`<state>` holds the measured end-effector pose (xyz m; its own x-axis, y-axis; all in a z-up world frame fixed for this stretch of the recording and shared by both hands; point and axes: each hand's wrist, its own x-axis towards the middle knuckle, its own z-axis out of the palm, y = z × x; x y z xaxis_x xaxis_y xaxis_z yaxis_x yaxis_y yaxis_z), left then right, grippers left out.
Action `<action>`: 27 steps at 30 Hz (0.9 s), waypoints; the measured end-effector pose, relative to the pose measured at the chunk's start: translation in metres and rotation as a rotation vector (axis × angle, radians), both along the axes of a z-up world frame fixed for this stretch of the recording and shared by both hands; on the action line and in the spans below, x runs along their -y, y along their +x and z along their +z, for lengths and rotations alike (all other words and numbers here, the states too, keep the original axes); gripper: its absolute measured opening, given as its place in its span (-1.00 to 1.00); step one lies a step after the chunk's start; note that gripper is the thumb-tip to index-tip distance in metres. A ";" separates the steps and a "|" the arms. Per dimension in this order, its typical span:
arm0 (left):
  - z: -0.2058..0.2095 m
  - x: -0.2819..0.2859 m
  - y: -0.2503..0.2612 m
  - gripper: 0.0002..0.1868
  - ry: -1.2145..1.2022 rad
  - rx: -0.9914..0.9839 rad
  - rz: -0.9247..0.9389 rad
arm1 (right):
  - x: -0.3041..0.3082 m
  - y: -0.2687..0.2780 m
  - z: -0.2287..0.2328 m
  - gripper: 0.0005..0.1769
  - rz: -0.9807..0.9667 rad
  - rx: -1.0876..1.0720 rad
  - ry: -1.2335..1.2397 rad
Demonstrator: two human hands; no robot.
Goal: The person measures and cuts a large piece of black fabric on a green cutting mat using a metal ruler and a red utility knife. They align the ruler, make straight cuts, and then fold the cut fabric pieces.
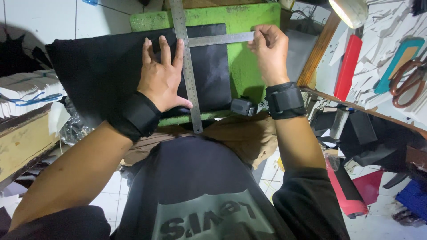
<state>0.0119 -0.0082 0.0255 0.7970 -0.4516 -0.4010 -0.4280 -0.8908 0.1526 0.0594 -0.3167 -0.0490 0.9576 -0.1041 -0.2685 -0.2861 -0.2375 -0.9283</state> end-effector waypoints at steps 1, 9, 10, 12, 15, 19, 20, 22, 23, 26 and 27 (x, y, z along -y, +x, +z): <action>0.000 0.000 0.000 0.72 -0.009 0.001 0.000 | -0.001 0.000 0.002 -0.86 0.008 0.004 -0.005; -0.002 -0.001 0.001 0.70 -0.034 0.008 0.002 | -0.005 -0.003 0.009 -0.85 0.000 -0.005 -0.004; -0.001 -0.001 0.001 0.69 -0.038 0.008 0.001 | -0.005 -0.003 0.010 -0.85 -0.001 -0.007 -0.015; -0.002 -0.001 0.002 0.69 -0.035 0.008 -0.002 | -0.006 -0.002 0.013 -0.84 0.006 -0.020 -0.047; -0.003 -0.001 0.001 0.68 -0.032 0.009 -0.005 | -0.007 -0.002 0.015 -0.84 0.009 -0.031 -0.070; -0.002 -0.001 0.001 0.68 -0.022 0.016 -0.006 | -0.006 -0.002 0.014 -0.84 0.012 -0.019 -0.069; -0.002 -0.001 0.001 0.68 -0.023 0.016 -0.006 | -0.006 -0.003 0.014 -0.84 0.012 -0.019 -0.070; -0.002 -0.001 0.001 0.68 -0.017 0.015 -0.008 | -0.005 -0.003 0.013 -0.84 0.012 -0.010 -0.050; -0.002 -0.001 0.001 0.68 -0.018 0.016 -0.008 | -0.005 -0.003 0.012 -0.84 0.012 -0.009 -0.050; -0.003 0.000 0.000 0.68 -0.011 0.015 -0.006 | -0.005 -0.003 0.011 -0.84 0.023 -0.006 -0.070; -0.003 0.000 0.000 0.69 -0.014 0.015 -0.003 | -0.004 -0.003 0.011 -0.84 0.018 -0.003 -0.042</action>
<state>0.0123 -0.0080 0.0227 0.8016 -0.4595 -0.3824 -0.4329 -0.8873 0.1587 0.0563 -0.3122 -0.0383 0.9588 -0.0977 -0.2667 -0.2837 -0.2817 -0.9166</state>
